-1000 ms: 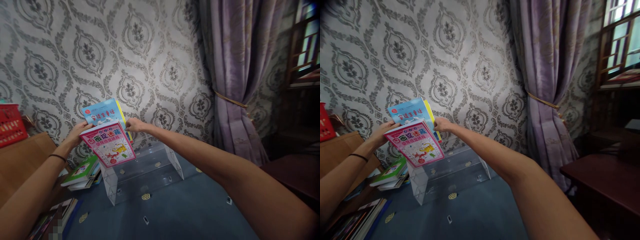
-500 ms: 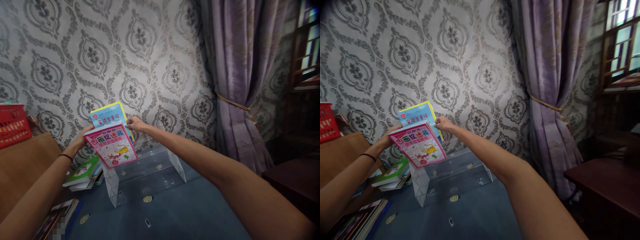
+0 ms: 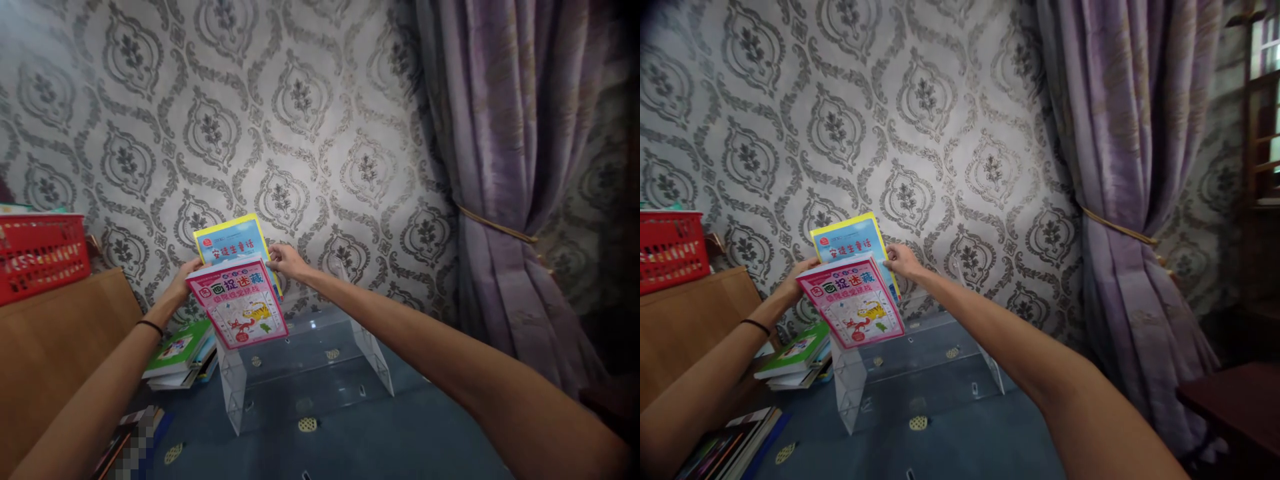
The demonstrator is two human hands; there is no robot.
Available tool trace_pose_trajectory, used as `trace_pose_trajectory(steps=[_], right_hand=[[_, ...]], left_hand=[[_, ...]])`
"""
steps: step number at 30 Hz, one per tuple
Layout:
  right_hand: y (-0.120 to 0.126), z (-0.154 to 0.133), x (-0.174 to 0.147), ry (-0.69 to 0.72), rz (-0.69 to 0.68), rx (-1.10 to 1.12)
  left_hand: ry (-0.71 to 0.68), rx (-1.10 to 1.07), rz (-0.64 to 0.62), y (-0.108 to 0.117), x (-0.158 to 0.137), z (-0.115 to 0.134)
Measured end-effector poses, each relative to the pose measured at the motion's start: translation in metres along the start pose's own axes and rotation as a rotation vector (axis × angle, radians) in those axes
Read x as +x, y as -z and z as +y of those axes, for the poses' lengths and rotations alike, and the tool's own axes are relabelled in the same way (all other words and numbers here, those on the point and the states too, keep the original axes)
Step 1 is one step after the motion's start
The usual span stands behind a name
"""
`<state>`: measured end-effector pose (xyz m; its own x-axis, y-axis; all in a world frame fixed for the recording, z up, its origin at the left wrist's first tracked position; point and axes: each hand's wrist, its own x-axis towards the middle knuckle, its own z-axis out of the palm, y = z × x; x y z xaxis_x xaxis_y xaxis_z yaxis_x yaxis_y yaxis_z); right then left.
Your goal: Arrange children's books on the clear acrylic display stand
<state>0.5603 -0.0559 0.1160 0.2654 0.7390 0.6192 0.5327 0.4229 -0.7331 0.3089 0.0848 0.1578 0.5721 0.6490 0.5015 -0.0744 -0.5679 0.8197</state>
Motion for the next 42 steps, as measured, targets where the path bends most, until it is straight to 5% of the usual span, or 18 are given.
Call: trace_pose_trajectory(steps=[11,27,42], right_hand=[[0.004,-0.015,-0.012,0.045,-0.165,0.153],[-0.003,-0.002,-0.003,0.034,-0.084,0.147],[0.000,-0.004,-0.012,0.040,-0.021,0.067]], left_hand=[[0.047,-0.109,-0.018,-0.008,-0.019,-0.001],[0.064,-0.203,-0.161,-0.012,-0.025,0.009],[0.106,-0.243,-0.106,0.001,-0.021,-0.014]])
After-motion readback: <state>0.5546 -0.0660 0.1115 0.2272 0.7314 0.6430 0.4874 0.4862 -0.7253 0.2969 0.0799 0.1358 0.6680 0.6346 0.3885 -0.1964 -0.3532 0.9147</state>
